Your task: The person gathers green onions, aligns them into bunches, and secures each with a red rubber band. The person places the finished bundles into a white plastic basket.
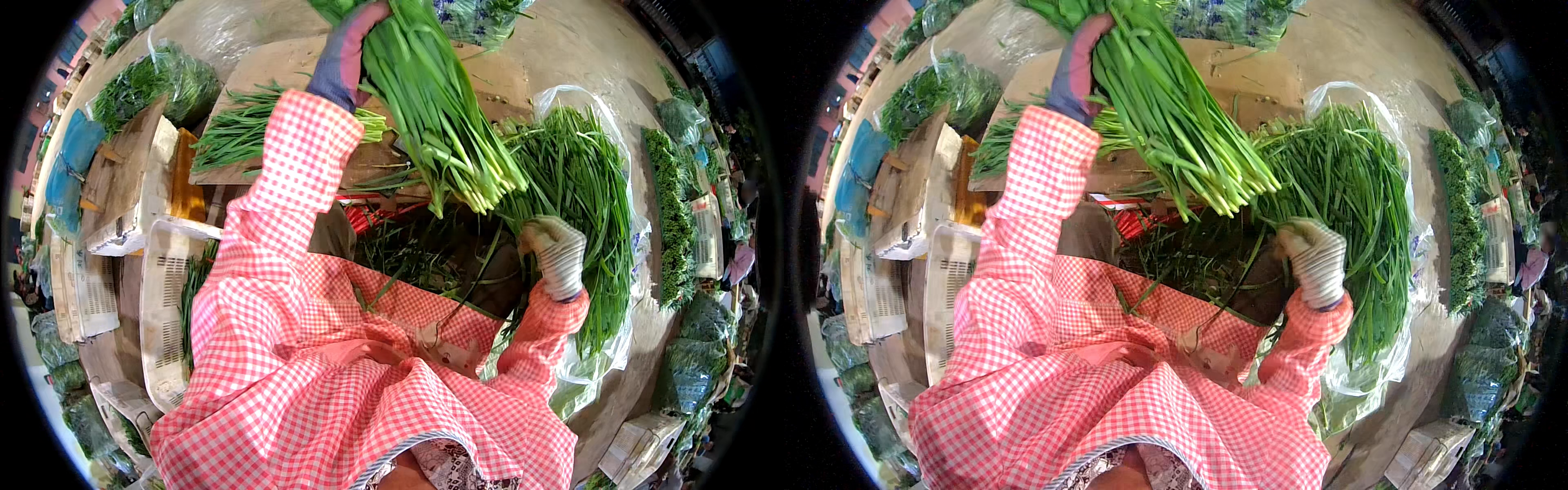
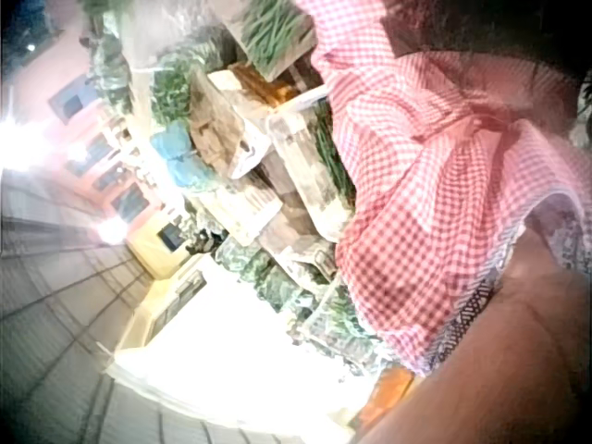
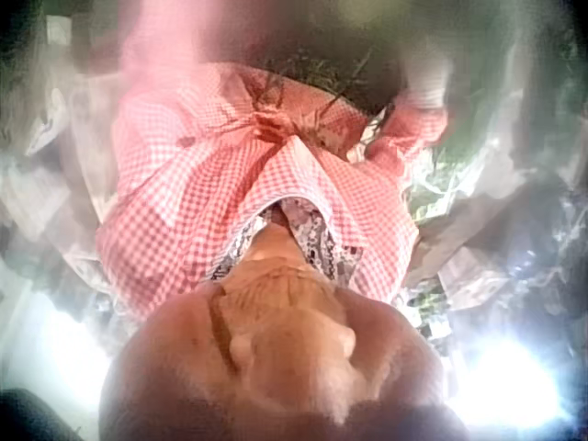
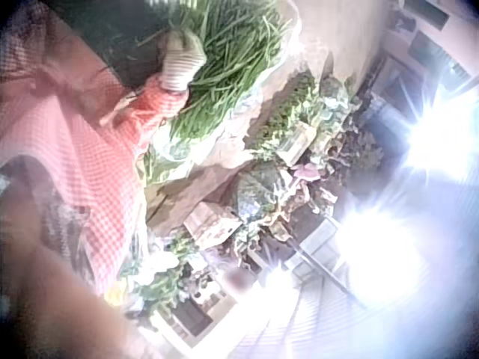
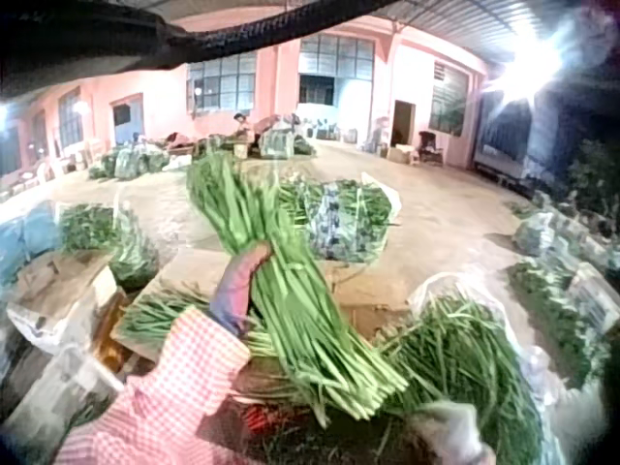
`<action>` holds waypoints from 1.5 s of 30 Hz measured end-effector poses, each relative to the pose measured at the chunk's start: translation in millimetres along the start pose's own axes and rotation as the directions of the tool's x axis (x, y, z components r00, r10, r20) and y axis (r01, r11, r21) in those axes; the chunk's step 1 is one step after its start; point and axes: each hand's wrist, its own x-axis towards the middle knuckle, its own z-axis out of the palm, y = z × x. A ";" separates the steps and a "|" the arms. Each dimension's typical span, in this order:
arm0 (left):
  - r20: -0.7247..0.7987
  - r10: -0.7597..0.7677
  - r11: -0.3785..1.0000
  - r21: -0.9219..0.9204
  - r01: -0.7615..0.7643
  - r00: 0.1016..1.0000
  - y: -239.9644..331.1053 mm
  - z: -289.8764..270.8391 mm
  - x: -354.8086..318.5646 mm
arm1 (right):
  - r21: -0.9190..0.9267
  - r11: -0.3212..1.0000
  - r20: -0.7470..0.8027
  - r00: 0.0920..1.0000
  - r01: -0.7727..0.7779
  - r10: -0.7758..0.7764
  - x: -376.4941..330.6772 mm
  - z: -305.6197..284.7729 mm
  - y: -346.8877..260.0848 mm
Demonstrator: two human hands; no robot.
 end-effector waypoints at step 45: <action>-0.264 -0.180 0.735 0.604 0.308 0.947 -24.4 14.8 38.8 | -0.193 0.761 -0.130 0.753 0.619 -0.645 136.6 94.3 -86.6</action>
